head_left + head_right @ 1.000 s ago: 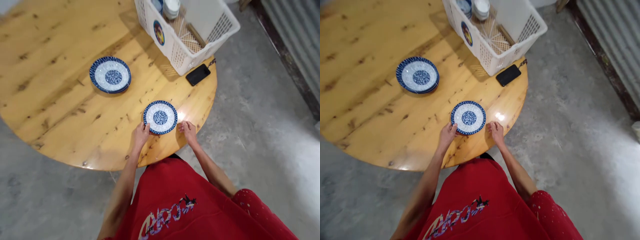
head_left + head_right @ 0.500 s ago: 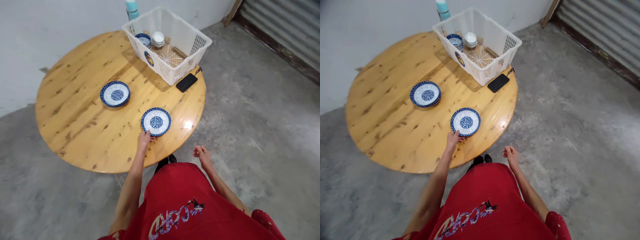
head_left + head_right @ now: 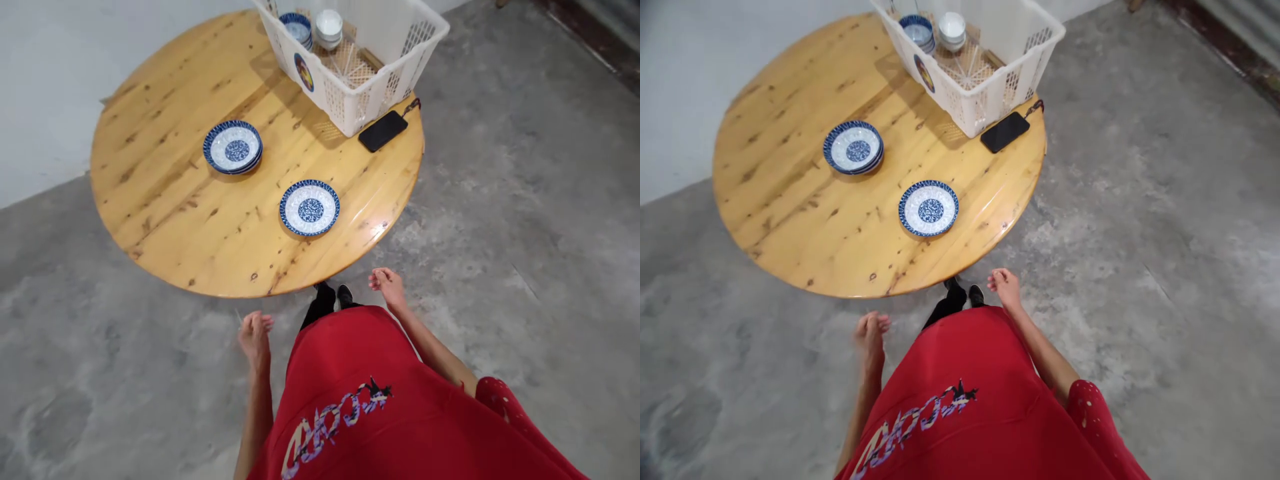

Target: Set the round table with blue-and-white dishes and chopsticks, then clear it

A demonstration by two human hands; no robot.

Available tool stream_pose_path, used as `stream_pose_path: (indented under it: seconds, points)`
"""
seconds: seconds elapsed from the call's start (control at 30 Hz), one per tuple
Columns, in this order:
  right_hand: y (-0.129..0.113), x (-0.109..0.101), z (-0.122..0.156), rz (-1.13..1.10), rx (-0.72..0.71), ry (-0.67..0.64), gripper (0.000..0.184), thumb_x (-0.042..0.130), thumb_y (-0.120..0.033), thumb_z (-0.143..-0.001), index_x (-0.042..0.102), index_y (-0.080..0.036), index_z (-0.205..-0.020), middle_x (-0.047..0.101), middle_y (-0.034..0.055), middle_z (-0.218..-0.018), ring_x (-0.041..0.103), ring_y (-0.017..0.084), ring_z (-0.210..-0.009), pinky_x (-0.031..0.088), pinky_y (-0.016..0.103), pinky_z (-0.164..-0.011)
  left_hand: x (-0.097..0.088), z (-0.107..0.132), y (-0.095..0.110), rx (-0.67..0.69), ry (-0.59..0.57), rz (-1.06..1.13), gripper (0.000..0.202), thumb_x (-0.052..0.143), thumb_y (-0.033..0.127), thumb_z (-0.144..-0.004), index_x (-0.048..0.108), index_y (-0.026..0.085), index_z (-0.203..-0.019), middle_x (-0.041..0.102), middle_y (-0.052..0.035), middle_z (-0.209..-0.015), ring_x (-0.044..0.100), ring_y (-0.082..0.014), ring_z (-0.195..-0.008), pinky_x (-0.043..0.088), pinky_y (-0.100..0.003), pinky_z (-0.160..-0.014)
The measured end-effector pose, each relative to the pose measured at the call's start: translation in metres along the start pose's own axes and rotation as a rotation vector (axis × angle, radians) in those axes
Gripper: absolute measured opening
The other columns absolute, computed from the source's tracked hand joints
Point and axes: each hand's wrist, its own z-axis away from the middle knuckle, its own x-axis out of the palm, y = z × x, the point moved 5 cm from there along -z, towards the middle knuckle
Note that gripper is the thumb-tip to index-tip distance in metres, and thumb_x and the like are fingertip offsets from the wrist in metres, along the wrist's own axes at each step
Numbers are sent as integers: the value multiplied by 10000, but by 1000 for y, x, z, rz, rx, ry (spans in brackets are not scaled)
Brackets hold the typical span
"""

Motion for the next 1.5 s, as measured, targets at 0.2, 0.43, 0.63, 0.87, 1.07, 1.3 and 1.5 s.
stream_pose_path:
  seconds: [0.2,0.43,0.63,0.87,1.07,1.3,1.5]
  points:
    - [14,40,18,118,5,-228,328,614,-489,-705,628,-176,-804,677,28,-674,613,134,-517,475,237,-477,-37,56,-74,-232,191,214,337,542,444,-714,590,165,-897,674,-27,-724,674,-161,-614,491,-247,-557]
    - [14,76,46,161,-8,-283,265,609,-437,-717,624,-185,-798,664,12,-654,610,127,-508,466,225,-467,-26,21,-48,-139,31,261,333,550,417,-727,621,157,-923,673,-24,-739,661,-145,-629,494,-239,-574]
    - [3,120,59,22,-118,-111,220,606,-381,-741,629,-169,-795,670,14,-680,602,110,-520,464,209,-484,-86,-33,-62,-26,-60,193,352,552,445,-731,621,167,-937,678,-28,-762,674,-156,-656,510,-252,-591]
    - [17,214,100,-44,-49,-76,97,559,-237,-790,613,-159,-769,671,3,-665,602,92,-485,446,181,-452,-212,-75,-148,-130,46,139,276,548,422,-686,599,207,-852,681,-38,-716,696,-231,-656,556,-370,-623]
    - [42,251,141,-35,5,-66,87,562,-202,-816,614,-156,-763,662,-3,-648,597,88,-476,451,178,-448,-273,-117,-156,-76,61,165,240,575,360,-690,617,195,-859,679,-28,-737,690,-214,-665,557,-358,-635]
    - [21,265,142,37,-33,-52,95,553,-179,-818,611,-158,-745,664,4,-646,595,92,-478,446,181,-448,-260,-180,-84,116,-13,148,259,538,356,-763,621,182,-936,676,-15,-772,682,-169,-685,538,-277,-633]
    - [-31,309,92,26,-127,-60,71,596,-217,-784,624,-154,-772,673,12,-659,609,109,-517,463,195,-476,-215,-227,-2,247,-170,151,315,539,432,-801,632,170,-949,692,-29,-774,686,-166,-677,512,-252,-605]
